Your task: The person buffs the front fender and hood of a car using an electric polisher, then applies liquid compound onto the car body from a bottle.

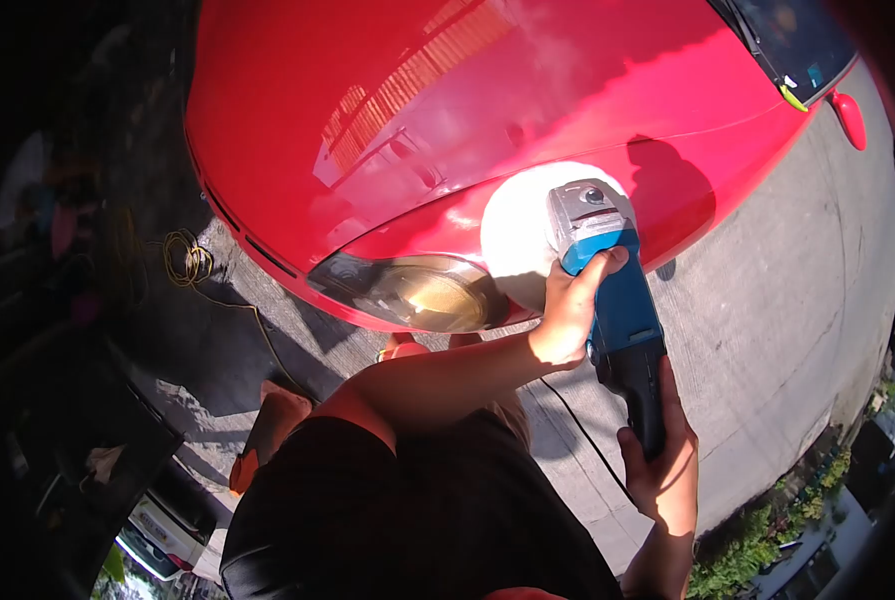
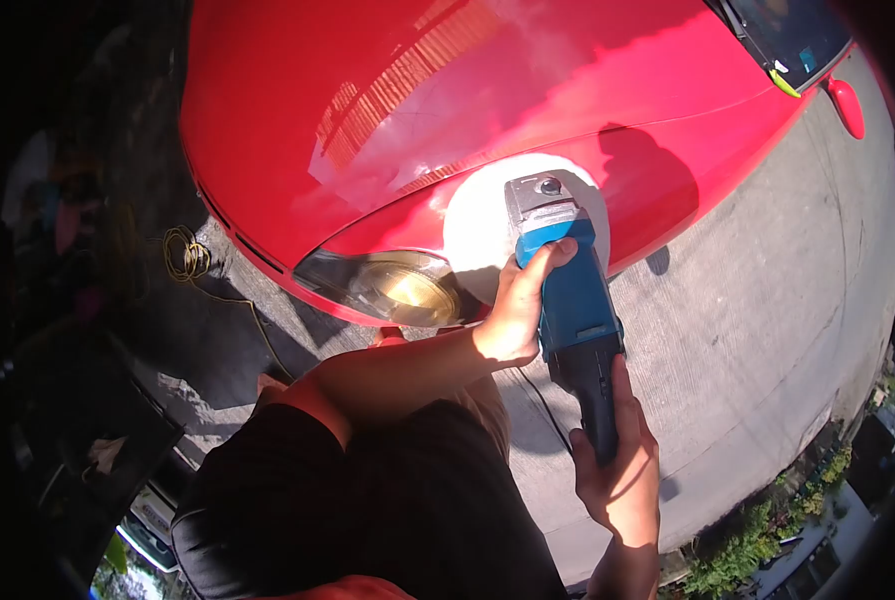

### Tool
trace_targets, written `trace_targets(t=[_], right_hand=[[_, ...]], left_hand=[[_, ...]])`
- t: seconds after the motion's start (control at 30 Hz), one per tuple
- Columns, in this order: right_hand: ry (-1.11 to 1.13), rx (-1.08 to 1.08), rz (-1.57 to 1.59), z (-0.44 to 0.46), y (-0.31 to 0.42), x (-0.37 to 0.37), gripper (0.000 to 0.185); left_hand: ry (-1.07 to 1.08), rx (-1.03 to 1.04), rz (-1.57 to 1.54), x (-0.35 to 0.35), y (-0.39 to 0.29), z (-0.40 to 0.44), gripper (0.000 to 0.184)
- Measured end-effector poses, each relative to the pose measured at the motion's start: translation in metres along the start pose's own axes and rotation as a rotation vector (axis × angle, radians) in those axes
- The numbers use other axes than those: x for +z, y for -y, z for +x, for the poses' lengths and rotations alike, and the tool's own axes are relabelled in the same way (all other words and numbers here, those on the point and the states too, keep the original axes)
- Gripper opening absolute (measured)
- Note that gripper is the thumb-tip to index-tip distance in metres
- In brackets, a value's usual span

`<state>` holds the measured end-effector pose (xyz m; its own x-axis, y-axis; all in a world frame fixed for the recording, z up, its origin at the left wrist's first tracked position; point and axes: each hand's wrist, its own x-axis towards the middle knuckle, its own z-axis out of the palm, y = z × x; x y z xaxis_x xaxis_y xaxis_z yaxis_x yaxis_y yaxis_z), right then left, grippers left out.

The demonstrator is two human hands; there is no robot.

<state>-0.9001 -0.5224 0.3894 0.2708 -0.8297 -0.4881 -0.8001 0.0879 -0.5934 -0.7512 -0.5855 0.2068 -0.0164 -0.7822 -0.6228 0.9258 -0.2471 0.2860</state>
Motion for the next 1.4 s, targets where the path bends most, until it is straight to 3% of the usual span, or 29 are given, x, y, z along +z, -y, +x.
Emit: trace_targets(t=[0.1,0.17,0.37,0.87,1.0,1.13,1.23,1.4], right_hand=[[0.065,-0.045,-0.030,0.002,0.020,0.029,0.088],[0.100,-0.048,-0.016,0.002,0.025,0.046,0.090],[0.160,-0.087,-0.042,0.001,0.045,0.083,0.095],[0.327,-0.202,-0.062,0.019,0.070,0.157,0.094],[0.351,-0.258,-0.049,0.021,0.067,0.187,0.093],[0.437,-0.188,-0.022,0.020,0.074,0.208,0.093],[0.445,-0.214,-0.021,0.018,0.070,0.228,0.093],[0.488,-0.228,-0.015,0.015,0.059,0.250,0.091]], left_hand=[[-0.066,0.027,-0.019,-0.031,-0.029,-0.021,0.042],[-0.061,0.069,0.110,-0.056,-0.036,-0.024,0.062],[-0.139,-0.045,0.051,-0.093,-0.068,-0.047,0.065],[-0.259,-0.050,-0.106,-0.202,-0.100,-0.068,0.070],[-0.277,-0.033,-0.193,-0.227,-0.118,-0.084,0.062],[-0.360,-0.012,-0.123,-0.257,-0.118,-0.095,0.074],[-0.390,-0.043,-0.252,-0.274,-0.124,-0.110,0.058],[-0.396,-0.066,-0.167,-0.325,-0.099,-0.117,0.079]])
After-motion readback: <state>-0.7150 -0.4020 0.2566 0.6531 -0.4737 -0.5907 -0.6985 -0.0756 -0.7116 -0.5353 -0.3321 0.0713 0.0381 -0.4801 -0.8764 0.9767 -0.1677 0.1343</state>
